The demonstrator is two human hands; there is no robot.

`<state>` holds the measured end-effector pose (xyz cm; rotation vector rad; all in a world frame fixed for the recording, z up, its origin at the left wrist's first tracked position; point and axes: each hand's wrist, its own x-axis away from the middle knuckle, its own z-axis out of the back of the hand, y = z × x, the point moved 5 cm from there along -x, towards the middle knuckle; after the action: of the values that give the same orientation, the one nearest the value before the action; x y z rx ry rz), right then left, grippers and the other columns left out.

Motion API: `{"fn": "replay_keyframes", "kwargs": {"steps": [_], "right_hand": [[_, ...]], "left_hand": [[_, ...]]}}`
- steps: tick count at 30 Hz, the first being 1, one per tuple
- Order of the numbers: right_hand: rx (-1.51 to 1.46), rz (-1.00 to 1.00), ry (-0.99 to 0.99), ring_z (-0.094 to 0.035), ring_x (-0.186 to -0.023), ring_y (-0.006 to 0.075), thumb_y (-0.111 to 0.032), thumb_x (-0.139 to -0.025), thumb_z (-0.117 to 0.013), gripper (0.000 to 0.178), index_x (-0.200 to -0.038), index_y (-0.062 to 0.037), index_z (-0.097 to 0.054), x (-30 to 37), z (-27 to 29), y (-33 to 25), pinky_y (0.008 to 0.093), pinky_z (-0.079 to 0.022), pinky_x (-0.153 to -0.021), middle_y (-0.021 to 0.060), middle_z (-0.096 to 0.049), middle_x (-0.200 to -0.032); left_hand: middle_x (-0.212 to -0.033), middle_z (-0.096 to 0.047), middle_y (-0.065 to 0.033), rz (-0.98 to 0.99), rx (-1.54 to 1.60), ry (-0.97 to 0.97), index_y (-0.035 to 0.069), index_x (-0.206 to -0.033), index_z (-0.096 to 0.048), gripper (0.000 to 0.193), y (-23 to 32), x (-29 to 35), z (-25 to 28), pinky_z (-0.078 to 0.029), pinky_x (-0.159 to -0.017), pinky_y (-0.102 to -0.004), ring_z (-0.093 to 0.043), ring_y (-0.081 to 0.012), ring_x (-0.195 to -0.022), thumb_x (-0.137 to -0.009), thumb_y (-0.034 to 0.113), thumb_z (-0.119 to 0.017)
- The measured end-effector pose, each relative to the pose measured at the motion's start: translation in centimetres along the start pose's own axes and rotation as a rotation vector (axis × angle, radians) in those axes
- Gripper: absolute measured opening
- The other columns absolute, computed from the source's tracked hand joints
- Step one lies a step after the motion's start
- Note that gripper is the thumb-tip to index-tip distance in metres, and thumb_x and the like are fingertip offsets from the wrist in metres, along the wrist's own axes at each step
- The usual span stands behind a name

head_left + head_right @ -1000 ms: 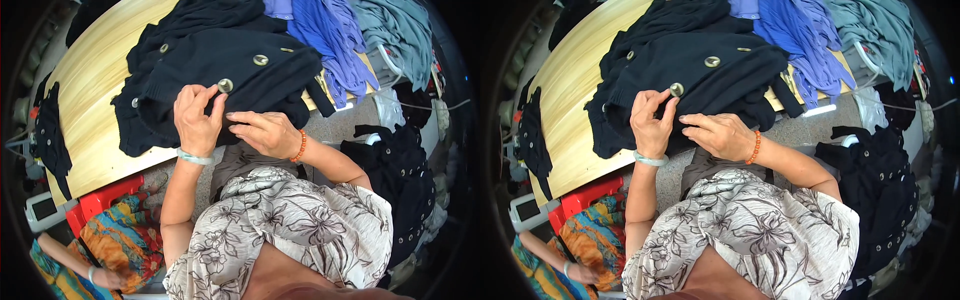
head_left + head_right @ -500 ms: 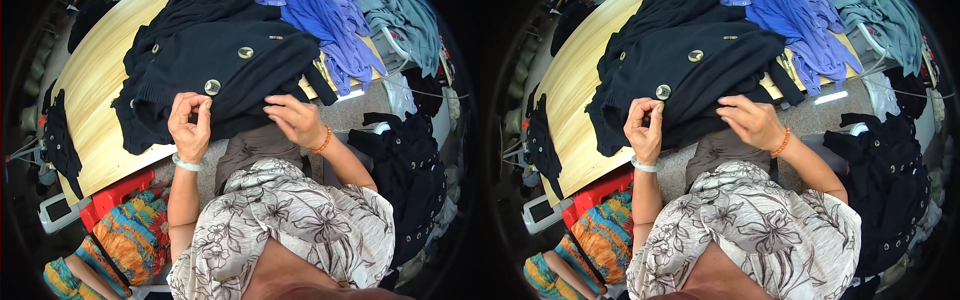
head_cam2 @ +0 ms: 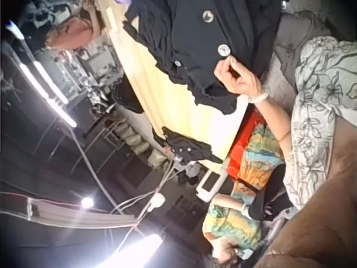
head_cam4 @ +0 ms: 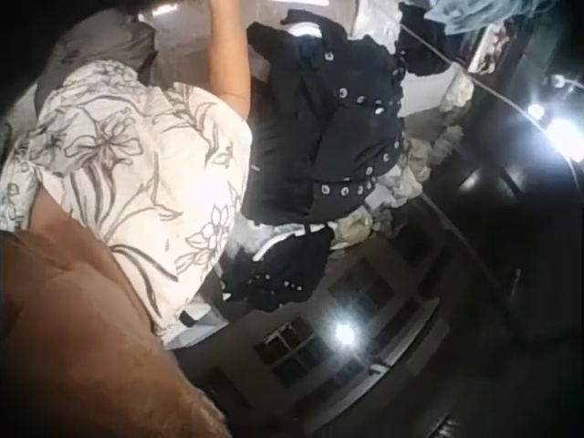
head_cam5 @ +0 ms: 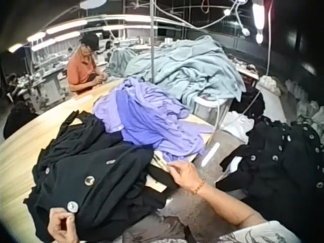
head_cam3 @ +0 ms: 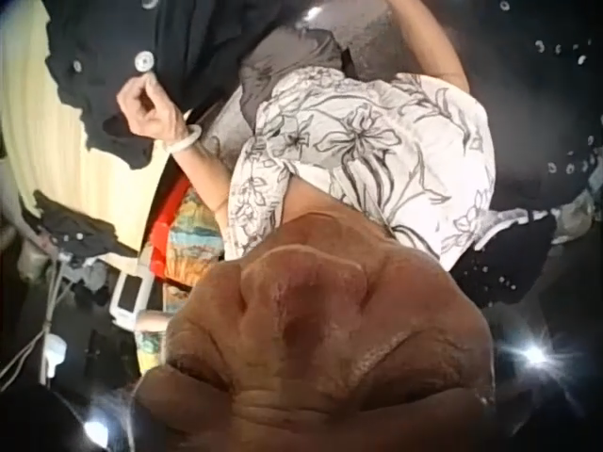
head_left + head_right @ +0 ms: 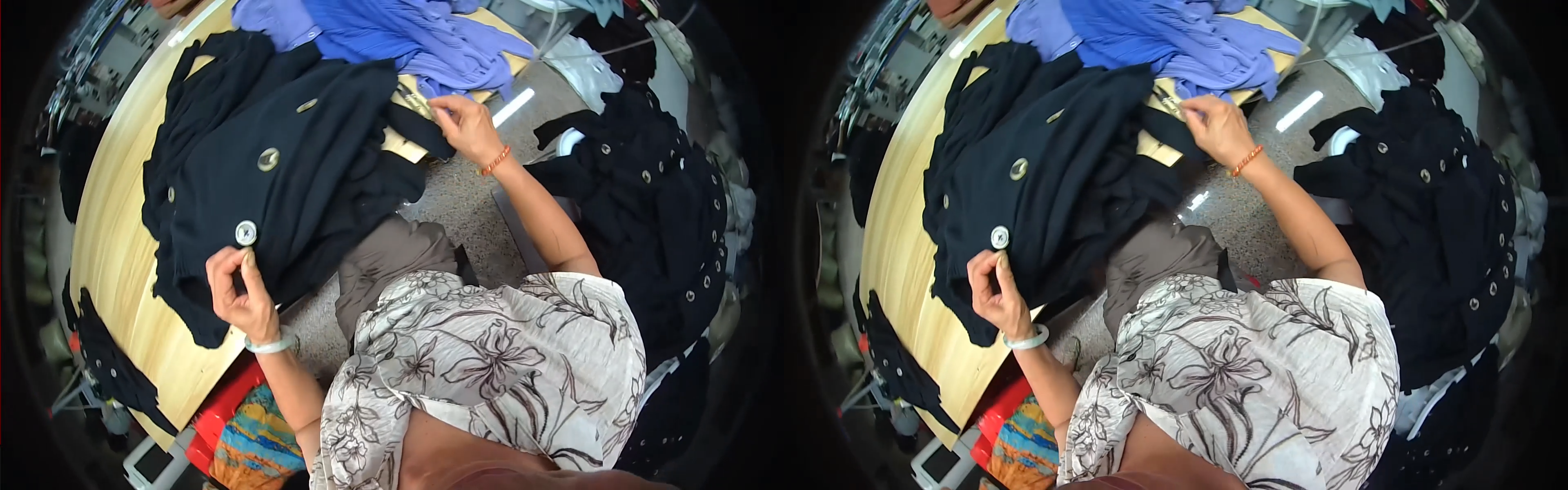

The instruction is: Inspecting black garments and checking buttons or eyelets at a factory workbench.

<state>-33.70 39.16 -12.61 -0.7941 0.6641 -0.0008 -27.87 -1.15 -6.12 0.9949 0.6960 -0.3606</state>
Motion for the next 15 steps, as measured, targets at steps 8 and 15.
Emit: {"fn": "replay_keyframes", "kwargs": {"steps": [8, 15], "right_hand": [[0.223, 0.136, -0.090, -0.069, -0.088, 0.0352, -0.017, -0.084, -0.068, 0.020, -0.098, -0.0045, -0.072, -2.0, -2.6, 0.4, 0.0438, -0.054, -0.079, 0.0154, -0.071, -0.095], [0.526, -0.129, -0.394, -0.069, -0.093, 0.0346, -0.021, -0.082, -0.069, 0.030, -0.107, -0.0047, -0.071, -5.6, -5.1, 1.2, 0.0442, -0.052, -0.082, 0.0170, -0.072, -0.093]], "left_hand": [[-0.091, -0.062, -0.0123, -0.062, -0.007, -0.034, -0.002, -0.088, -0.064, 0.008, 0.0, -0.5, -0.3, -0.048, -0.074, -0.0288, -0.058, -0.0203, -0.081, -0.083, -0.009, -0.064], [-0.086, -0.061, -0.0081, 0.085, 0.068, 0.028, 0.000, -0.087, -0.065, 0.007, -1.2, 0.1, -0.3, -0.045, -0.070, -0.0264, -0.057, -0.0163, -0.077, -0.083, -0.005, -0.068]]}}
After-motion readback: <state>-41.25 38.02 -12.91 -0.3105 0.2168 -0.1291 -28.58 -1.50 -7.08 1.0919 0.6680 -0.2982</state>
